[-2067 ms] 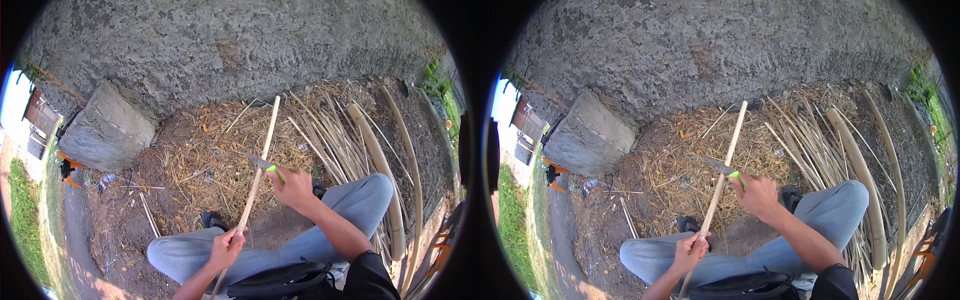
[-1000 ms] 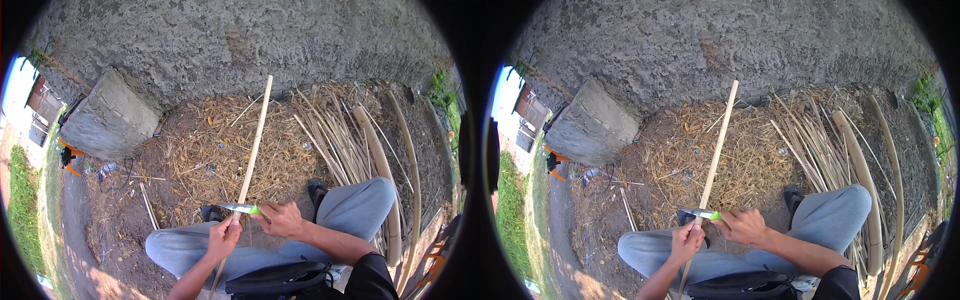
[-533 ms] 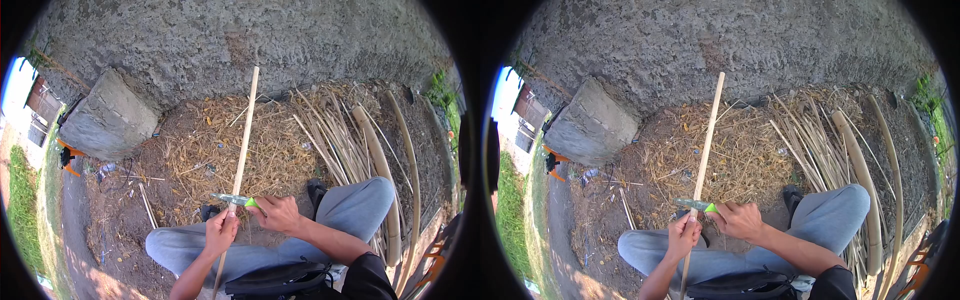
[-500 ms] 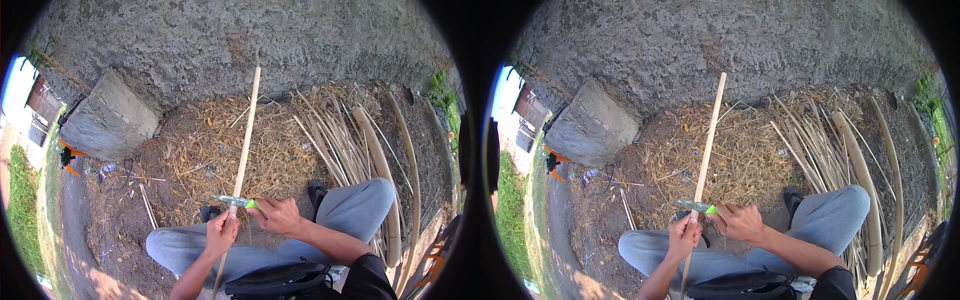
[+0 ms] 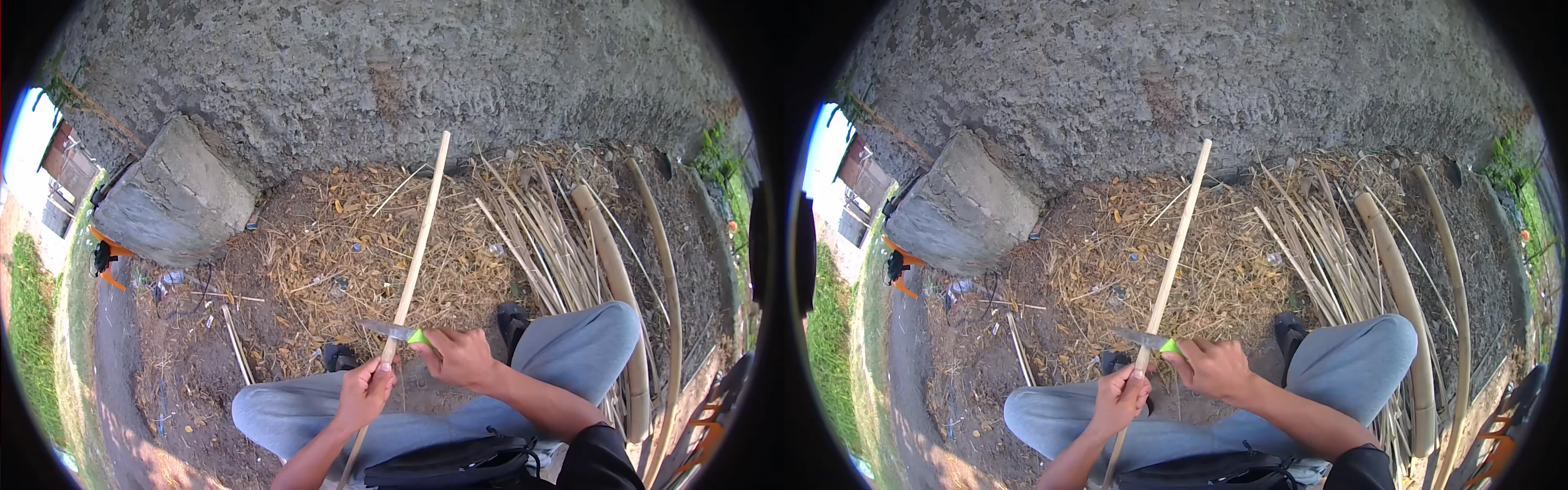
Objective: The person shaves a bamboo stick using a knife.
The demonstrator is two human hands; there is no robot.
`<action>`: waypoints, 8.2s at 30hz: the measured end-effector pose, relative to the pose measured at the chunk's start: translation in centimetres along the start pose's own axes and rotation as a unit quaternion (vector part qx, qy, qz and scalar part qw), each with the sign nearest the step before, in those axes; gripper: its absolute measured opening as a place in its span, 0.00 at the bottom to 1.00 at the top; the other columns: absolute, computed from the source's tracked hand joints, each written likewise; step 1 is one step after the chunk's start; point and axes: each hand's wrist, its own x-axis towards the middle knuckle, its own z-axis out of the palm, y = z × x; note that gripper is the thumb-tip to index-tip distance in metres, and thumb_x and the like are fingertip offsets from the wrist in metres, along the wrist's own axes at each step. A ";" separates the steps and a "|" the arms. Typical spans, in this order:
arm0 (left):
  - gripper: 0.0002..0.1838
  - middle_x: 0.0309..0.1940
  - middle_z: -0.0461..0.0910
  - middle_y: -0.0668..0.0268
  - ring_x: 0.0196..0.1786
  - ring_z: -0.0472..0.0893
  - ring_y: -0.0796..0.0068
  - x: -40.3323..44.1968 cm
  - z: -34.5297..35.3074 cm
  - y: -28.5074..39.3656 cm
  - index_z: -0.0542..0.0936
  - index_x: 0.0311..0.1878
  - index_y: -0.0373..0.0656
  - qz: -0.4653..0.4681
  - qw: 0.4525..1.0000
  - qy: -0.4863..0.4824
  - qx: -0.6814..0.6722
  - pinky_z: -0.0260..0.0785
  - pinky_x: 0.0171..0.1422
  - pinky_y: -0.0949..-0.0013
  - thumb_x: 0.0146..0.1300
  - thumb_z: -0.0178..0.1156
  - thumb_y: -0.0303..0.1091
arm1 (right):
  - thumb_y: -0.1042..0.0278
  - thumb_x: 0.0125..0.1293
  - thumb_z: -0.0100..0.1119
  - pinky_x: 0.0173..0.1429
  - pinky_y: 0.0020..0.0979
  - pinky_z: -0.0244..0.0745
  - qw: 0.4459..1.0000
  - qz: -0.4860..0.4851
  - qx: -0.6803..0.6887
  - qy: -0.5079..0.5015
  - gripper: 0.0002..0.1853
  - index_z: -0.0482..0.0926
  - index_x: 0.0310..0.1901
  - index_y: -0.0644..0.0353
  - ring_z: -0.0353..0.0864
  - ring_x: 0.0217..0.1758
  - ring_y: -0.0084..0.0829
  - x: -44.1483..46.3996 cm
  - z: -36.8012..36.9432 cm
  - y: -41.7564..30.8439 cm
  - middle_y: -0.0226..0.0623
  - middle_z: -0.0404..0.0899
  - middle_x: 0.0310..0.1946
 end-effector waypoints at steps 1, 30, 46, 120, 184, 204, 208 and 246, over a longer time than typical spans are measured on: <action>0.13 0.24 0.70 0.75 0.24 0.65 0.90 -0.1 -0.2 -0.4 0.79 0.52 0.35 0.008 1.000 -0.013 0.005 0.59 0.28 0.80 0.80 0.48 0.33 | 0.57 0.70 0.62 0.16 0.40 0.70 1.000 0.000 0.005 -0.004 0.13 0.78 0.34 0.58 0.77 0.13 0.38 -0.6 0.6 -0.6 0.36 0.77 0.18; 0.12 0.23 0.78 0.57 0.25 0.79 0.62 2.3 0.5 -2.5 0.75 0.43 0.35 0.059 0.966 0.095 0.232 0.70 0.34 0.58 0.79 0.48 0.34 | 0.47 0.76 0.52 0.18 0.41 0.75 0.980 -0.011 -0.116 -0.159 0.20 0.70 0.38 0.58 0.83 0.18 0.41 -2.0 4.8 0.3 0.41 0.79 0.23; 0.12 0.23 0.79 0.52 0.27 0.82 0.50 1.8 0.6 -1.6 0.75 0.44 0.35 0.054 0.958 0.096 0.263 0.71 0.34 0.53 0.78 0.48 0.35 | 0.47 0.74 0.54 0.17 0.39 0.74 0.983 -0.028 -0.132 -0.123 0.19 0.70 0.36 0.56 0.83 0.18 0.38 -1.7 5.2 1.3 0.38 0.77 0.22; 0.14 0.25 0.73 0.70 0.22 0.66 0.83 -11.0 -4.6 -0.5 0.78 0.51 0.41 -0.126 0.991 0.025 0.032 0.61 0.27 0.74 0.80 0.47 0.40 | 0.55 0.79 0.46 0.27 0.51 0.75 0.957 0.276 -0.078 0.029 0.20 0.77 0.38 0.65 0.82 0.23 0.53 2.1 -0.9 10.1 0.49 0.78 0.17; 0.15 0.19 0.55 0.79 0.17 0.50 0.88 0.3 -0.5 -0.8 0.69 0.39 0.47 -0.230 0.931 -0.085 -0.270 0.39 0.18 0.77 0.82 0.42 0.45 | 0.53 0.70 0.64 0.21 0.39 0.70 0.964 0.247 -0.061 -0.079 0.14 0.86 0.34 0.55 0.79 0.16 0.40 2.1 -0.1 5.3 0.38 0.79 0.18; 0.17 0.19 0.57 0.78 0.17 0.52 0.88 -0.2 -1.1 -1.6 0.70 0.39 0.43 -0.213 0.948 -0.082 -0.220 0.38 0.19 0.76 0.82 0.42 0.45 | 0.55 0.66 0.68 0.21 0.41 0.73 0.995 0.055 0.030 -0.082 0.11 0.85 0.34 0.54 0.80 0.17 0.41 0.2 -0.3 -0.4 0.35 0.80 0.18; 0.18 0.19 0.57 0.78 0.16 0.52 0.88 -0.1 -0.9 -1.1 0.70 0.39 0.43 -0.175 0.960 -0.062 -0.212 0.39 0.18 0.76 0.83 0.41 0.45 | 0.55 0.66 0.67 0.21 0.41 0.72 0.996 0.070 0.028 -0.053 0.11 0.85 0.34 0.54 0.80 0.17 0.41 0.0 1.0 -0.3 0.36 0.80 0.18; 0.17 0.20 0.60 0.76 0.16 0.54 0.88 0.8 -0.8 -1.4 0.70 0.37 0.44 -0.177 0.963 -0.004 -0.204 0.42 0.17 0.76 0.83 0.42 0.43 | 0.53 0.66 0.67 0.18 0.39 0.71 0.997 0.058 -0.012 -0.056 0.12 0.84 0.34 0.52 0.81 0.17 0.37 0.1 1.7 0.2 0.32 0.82 0.21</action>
